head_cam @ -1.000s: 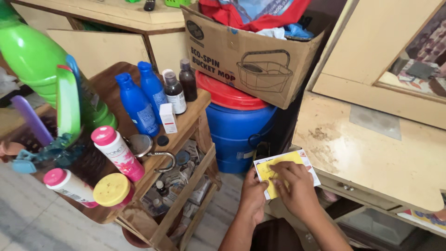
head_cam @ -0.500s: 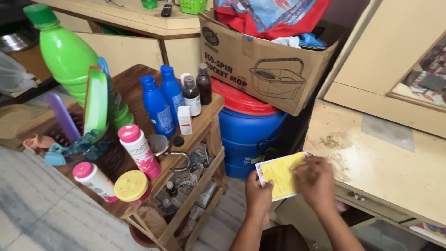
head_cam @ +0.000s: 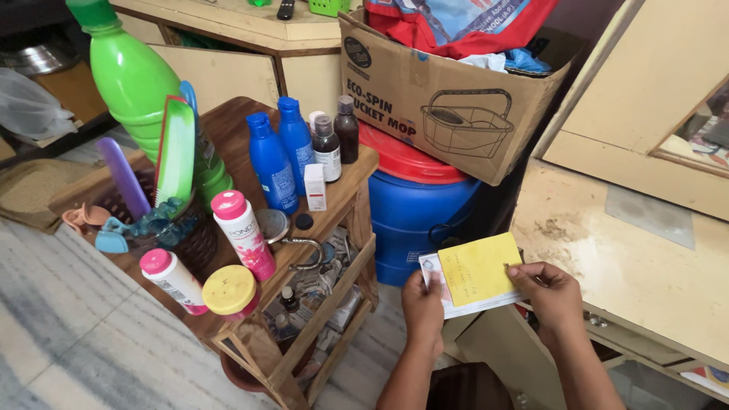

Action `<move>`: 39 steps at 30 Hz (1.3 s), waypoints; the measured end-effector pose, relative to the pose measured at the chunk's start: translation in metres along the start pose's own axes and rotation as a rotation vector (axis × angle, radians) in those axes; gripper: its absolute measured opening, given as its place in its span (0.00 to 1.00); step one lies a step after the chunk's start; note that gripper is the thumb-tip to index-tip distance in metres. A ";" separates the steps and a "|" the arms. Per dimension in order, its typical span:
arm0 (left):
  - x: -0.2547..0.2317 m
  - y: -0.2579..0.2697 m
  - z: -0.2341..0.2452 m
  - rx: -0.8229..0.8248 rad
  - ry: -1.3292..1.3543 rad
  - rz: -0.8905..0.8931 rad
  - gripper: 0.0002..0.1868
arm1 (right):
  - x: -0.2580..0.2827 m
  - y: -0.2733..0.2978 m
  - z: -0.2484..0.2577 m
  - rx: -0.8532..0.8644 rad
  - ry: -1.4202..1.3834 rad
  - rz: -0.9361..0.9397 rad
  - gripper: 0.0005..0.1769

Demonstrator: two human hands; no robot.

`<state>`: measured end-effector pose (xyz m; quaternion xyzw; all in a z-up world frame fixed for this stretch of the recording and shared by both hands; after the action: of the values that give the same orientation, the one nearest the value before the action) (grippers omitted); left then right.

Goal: The person moves various personal care items, including bottles, combs, and small containers, from a cluttered vanity table to a wooden side table. They handle the items one by one, placing them into a basket or arranging them on the table surface.

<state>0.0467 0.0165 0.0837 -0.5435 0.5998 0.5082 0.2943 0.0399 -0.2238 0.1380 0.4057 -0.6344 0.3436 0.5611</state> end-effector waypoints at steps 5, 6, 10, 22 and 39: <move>0.003 -0.005 0.003 -0.003 0.115 0.032 0.18 | -0.006 -0.005 -0.017 0.084 -0.028 -0.060 0.05; 0.001 -0.005 0.002 0.005 0.133 0.018 0.19 | -0.008 -0.005 -0.023 0.124 -0.020 -0.065 0.05; -0.008 -0.002 0.011 -0.079 -0.041 -0.064 0.13 | -0.014 -0.003 -0.041 0.119 0.128 -0.004 0.06; -0.070 0.021 0.083 -0.730 -0.450 -0.492 0.26 | -0.075 0.000 -0.104 0.094 0.037 -0.120 0.06; -0.053 -0.012 0.192 -0.845 0.048 -0.177 0.10 | -0.185 0.085 -0.362 0.889 0.201 0.485 0.14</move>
<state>0.0322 0.2151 0.0681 -0.6774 0.2966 0.6691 0.0743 0.1271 0.1594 0.0051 0.4112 -0.4458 0.7377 0.2966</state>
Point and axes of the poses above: each hand's wrist, its own y-axis away from the middle knuckle, its own z-axis out of the back of the hand, x = y × z, the point moved 9 cm from there along -y, towards the middle knuckle, and after that the axes turned 13 degrees about -y, right-handed, at the moved point
